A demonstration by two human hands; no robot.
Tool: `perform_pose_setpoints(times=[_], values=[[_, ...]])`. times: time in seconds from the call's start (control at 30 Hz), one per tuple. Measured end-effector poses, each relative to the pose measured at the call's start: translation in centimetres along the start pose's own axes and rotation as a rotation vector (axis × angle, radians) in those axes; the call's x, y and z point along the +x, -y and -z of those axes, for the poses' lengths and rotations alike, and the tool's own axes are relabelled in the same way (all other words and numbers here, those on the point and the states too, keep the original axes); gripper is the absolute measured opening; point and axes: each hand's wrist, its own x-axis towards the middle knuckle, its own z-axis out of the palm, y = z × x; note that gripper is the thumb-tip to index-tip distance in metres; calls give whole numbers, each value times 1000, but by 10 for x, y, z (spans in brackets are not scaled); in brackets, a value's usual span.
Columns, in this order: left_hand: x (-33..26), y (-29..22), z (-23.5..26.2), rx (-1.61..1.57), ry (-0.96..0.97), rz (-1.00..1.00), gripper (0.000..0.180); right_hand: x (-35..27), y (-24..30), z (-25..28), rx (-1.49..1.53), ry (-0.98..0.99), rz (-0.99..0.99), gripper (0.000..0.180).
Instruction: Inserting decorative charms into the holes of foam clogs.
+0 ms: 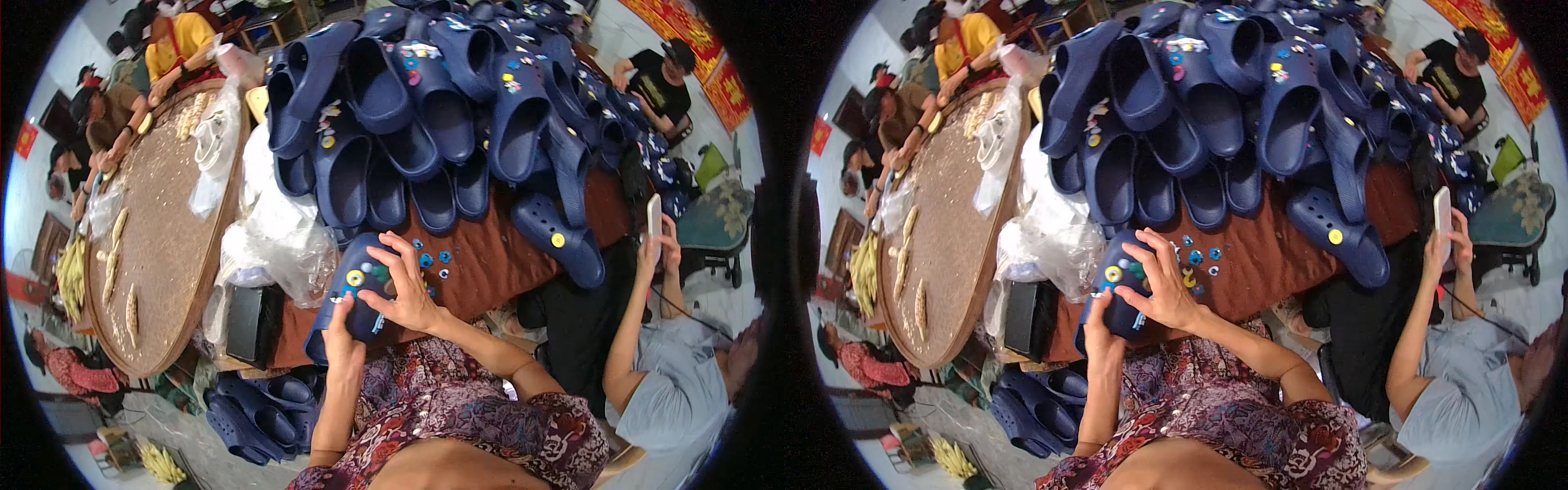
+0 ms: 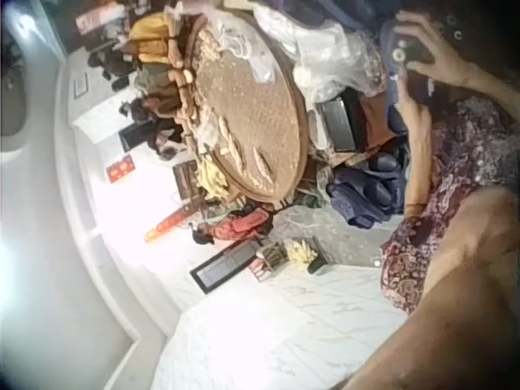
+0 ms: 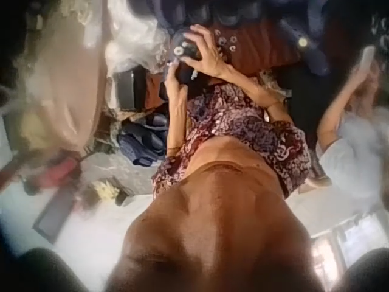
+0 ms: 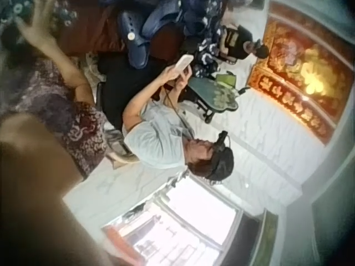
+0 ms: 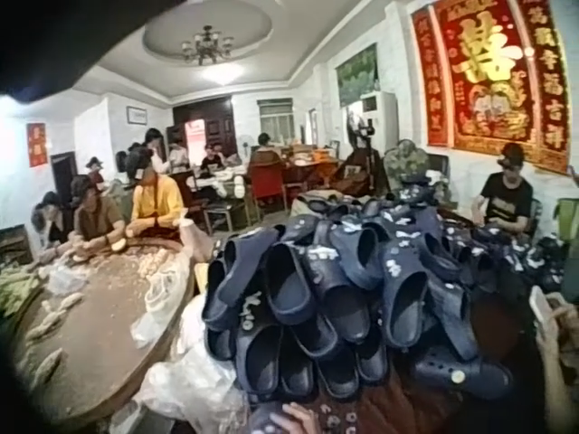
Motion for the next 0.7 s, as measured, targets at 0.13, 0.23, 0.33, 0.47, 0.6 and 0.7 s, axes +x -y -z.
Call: perform_pose_setpoints(times=[0.13, 0.23, 0.33, 0.47, 0.6, 0.7], values=[[3, -22, -14, -182, 167, 124, 44, -16, 8, 13, 25, -86, -90, 77], [1, -33, -32, -363, 206, 214, 45, -37, 8, 14, 22, -89, -158, 84], [11, -31, -44, -421, 183, 223, 44, -61, 11, 11, 163, -25, -294, 96], [10, -34, -77, -498, 250, 305, 46, -84, 19, 8, 279, 60, -391, 100], [7, -32, -115, -511, 342, 332, 50, -88, 20, 7, 335, -3, -512, 84], [0, -29, -140, -508, 416, 332, 51, -87, 11, 15, 448, -128, -602, 64]])
